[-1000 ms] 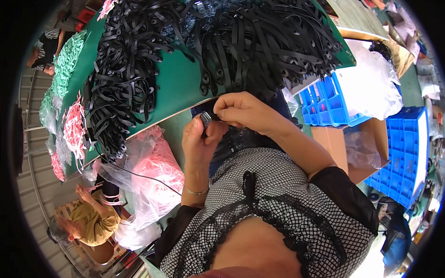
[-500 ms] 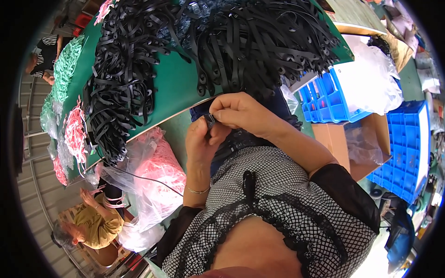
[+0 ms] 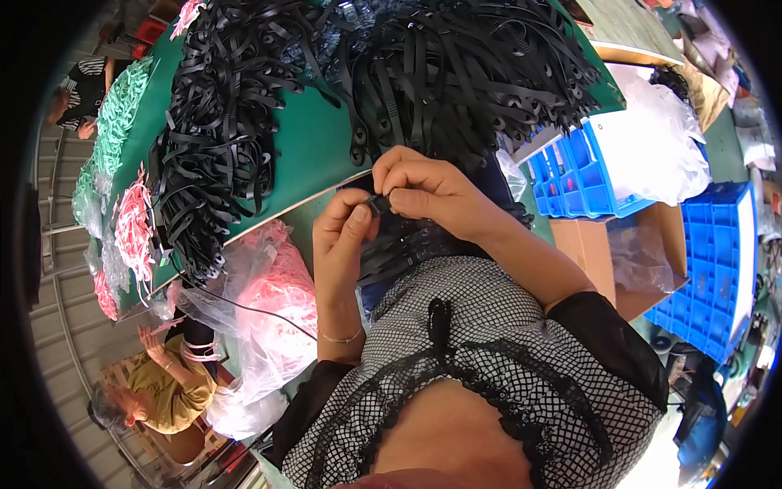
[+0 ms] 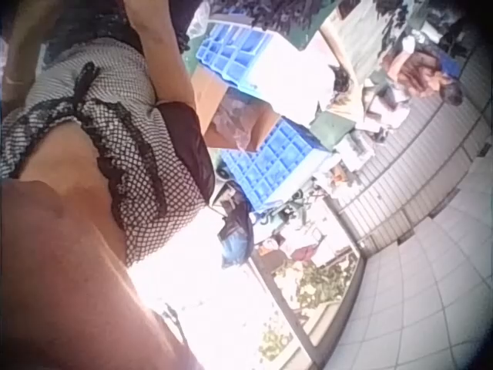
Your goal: The person assembles plastic buckles and components onto black elastic or fabric straps by hand.
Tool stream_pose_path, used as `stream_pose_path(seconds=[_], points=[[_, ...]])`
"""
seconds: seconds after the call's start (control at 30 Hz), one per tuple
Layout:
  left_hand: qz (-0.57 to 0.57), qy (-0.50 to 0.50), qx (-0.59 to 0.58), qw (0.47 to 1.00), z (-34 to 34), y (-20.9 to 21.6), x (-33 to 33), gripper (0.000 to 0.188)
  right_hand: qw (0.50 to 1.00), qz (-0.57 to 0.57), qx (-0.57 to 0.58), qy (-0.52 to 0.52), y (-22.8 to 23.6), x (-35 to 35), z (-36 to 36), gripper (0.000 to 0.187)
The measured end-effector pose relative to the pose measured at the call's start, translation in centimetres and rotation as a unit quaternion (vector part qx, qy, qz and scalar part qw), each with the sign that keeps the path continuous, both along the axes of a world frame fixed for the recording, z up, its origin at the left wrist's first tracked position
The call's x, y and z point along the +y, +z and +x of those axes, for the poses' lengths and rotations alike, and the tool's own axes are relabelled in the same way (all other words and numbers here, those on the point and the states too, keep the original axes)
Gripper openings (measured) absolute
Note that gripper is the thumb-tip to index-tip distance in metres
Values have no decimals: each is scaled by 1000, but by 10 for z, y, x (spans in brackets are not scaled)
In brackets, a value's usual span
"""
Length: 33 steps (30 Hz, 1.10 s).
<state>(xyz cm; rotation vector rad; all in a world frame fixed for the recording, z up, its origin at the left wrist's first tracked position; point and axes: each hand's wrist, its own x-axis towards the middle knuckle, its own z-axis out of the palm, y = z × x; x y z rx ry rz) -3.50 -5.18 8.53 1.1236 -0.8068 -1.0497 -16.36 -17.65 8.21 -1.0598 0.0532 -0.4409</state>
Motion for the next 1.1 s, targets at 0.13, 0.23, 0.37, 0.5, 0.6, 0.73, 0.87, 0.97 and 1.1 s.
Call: stream_pose_path(seconds=[0.13,0.23,0.37,0.5,0.6,0.73,0.87,0.97,1.1], points=[[1,39,39,998,-1,3,0,12,981,-168,3,-99,-8,2,9,13],[-9,11,71,997,2,2,1,13,949,-295,66,-85,-4,1,8,20],[2,-14,184,983,3,-1,2,12,921,-375,37,-101,-4,-1,7,23],[-39,-74,254,964,7,-5,1,13,955,-280,43,-92,-6,5,5,22],[-34,-70,228,971,7,-7,2,11,961,-248,75,-98,-2,8,7,23],[-8,-41,157,987,7,-9,4,9,913,-387,31,-126,3,3,10,24],[-12,-39,136,990,7,-9,2,8,885,-442,64,-130,10,6,9,25],[-20,-29,192,981,4,-7,-1,13,847,-507,55,-150,13,3,8,22],[-36,36,160,986,2,-9,0,19,883,-409,88,-213,19,4,1,12]])
